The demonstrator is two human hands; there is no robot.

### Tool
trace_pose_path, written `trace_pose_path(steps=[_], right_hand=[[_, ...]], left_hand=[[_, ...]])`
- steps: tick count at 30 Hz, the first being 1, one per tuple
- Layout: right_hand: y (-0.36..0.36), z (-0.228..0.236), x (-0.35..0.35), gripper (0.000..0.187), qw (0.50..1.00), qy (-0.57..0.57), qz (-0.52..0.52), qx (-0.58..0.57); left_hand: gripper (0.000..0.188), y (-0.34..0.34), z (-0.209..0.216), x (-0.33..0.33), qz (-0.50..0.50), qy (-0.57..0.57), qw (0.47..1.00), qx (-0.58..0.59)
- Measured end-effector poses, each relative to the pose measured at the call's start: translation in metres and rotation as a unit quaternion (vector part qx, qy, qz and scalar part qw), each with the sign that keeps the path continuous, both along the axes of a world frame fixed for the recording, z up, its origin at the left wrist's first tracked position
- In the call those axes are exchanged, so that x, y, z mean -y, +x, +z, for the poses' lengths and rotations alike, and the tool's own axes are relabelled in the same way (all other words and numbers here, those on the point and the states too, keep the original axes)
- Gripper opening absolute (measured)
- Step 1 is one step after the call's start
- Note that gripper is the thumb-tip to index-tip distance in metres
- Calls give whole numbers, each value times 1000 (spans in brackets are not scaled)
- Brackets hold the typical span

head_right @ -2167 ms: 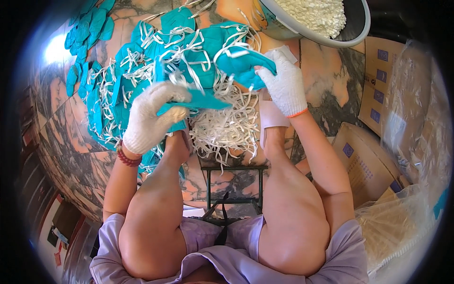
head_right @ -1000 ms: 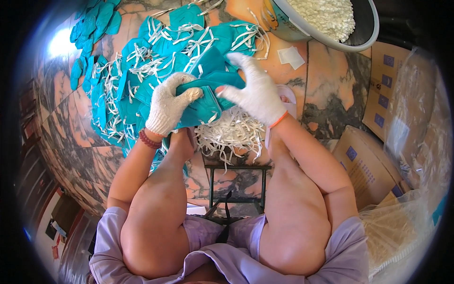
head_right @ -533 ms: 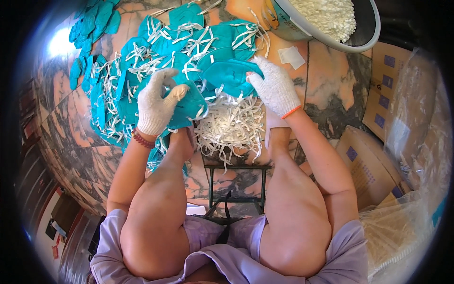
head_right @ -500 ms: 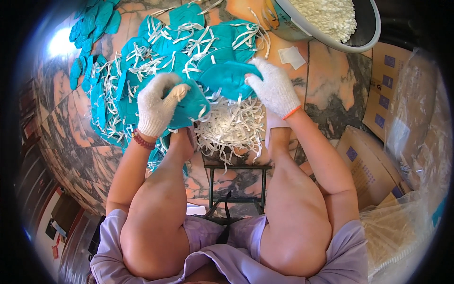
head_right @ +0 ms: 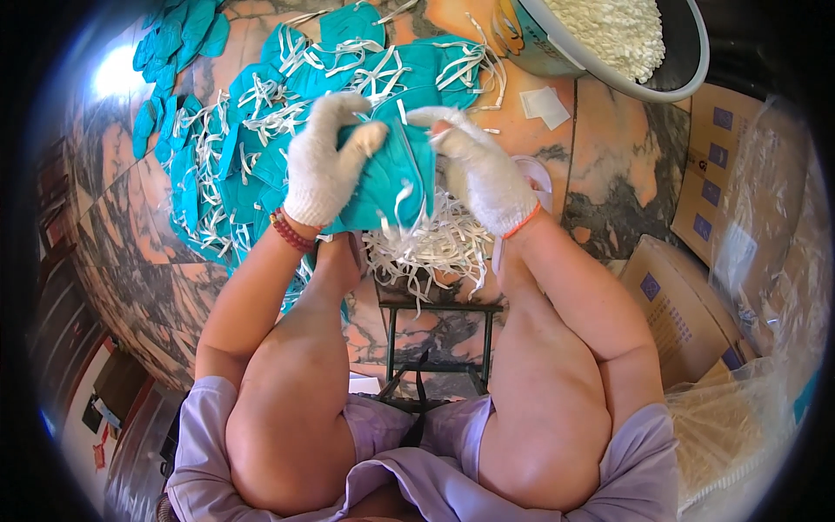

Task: The person picks up teal mask components and white elastic straps from a pile on the floor and combines them by hand while wearing gloves.

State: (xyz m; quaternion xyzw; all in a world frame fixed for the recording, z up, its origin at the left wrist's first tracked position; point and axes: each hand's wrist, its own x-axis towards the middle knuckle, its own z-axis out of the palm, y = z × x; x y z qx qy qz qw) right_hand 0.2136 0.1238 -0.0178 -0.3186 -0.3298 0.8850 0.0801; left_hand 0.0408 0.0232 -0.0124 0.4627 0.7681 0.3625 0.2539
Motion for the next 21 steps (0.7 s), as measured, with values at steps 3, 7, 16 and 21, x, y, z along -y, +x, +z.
trace_pose_path(steps=[3, 7, 16, 21], right_hand=[[13, -37, 14, 36, 989, -133, -56, -18], [5, -13, 26, 36, 994, 4, 74, 80], [4, -15, 7, 47, 989, -71, -47, 123], [7, -12, -6, 44, 976, -168, -109, 91]], left_hand=[[31, -2, 2, -10, 23, 18, 999, 16], [34, 0, 7, -13, -65, -42, 993, 84], [49, -11, -4, 8, -55, -43, 974, 217], [32, -14, -2, 1, -60, -77, 965, 242]])
